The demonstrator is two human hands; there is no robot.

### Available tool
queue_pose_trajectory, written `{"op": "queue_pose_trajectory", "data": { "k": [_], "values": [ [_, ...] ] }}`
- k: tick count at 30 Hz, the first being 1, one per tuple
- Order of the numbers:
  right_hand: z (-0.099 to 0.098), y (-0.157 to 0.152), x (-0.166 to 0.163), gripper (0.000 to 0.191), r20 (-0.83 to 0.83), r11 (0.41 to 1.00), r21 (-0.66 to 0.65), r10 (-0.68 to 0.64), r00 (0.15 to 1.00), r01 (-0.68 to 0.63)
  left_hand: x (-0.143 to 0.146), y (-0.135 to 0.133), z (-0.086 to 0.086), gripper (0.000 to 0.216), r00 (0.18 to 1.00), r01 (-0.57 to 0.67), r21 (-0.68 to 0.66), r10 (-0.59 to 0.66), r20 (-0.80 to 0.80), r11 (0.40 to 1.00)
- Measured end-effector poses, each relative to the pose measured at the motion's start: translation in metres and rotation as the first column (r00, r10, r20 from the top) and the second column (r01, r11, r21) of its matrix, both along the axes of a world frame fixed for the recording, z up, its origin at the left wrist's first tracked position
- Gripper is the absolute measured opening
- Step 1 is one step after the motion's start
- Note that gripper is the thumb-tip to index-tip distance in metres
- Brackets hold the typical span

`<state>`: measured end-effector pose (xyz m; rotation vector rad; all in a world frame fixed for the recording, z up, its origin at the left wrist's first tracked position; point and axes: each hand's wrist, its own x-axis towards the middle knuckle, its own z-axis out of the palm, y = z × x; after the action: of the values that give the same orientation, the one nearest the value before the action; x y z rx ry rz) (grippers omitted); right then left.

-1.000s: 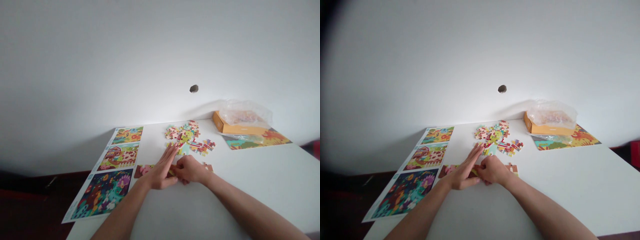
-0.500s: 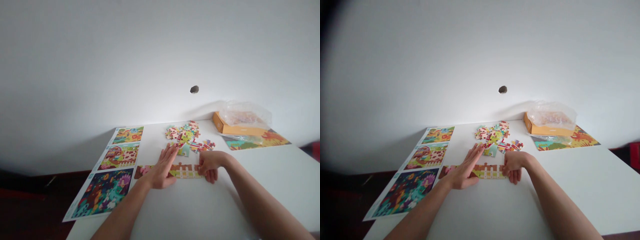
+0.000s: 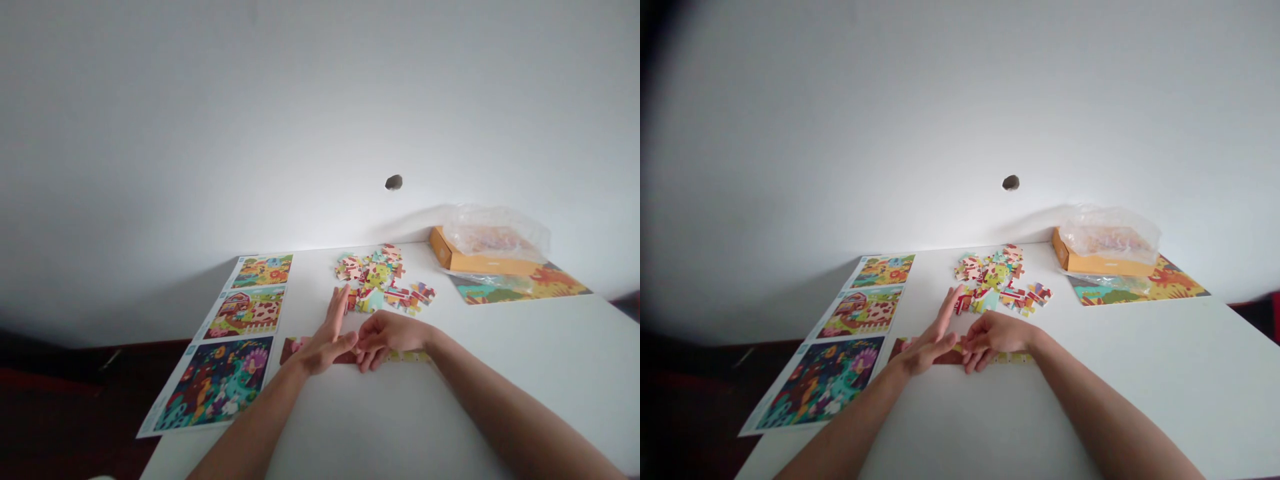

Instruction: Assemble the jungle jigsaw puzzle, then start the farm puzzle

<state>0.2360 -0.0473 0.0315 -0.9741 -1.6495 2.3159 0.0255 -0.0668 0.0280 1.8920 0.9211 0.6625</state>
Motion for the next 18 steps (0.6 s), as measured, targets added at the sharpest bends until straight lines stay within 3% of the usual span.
{"op": "queue_pose_trajectory", "data": {
  "k": [5,15,18],
  "values": [
    [0.006,0.014,0.041,0.045,0.144,0.98,-0.114,0.177,0.974,-0.162,-0.002,0.005,-0.003,0.093,0.999,-0.01,-0.038,0.011,0.034,0.999],
    [0.007,0.03,0.091,0.041,0.419,0.952,-0.184,0.301,0.857,-0.244,-0.002,0.005,-0.004,0.09,0.998,-0.035,-0.069,0.039,0.05,0.997],
    [0.008,0.031,0.095,0.039,0.452,0.949,-0.178,0.313,0.835,-0.259,-0.001,0.008,-0.006,0.089,0.951,-0.036,-0.098,0.064,0.302,0.995]
  ]
}}
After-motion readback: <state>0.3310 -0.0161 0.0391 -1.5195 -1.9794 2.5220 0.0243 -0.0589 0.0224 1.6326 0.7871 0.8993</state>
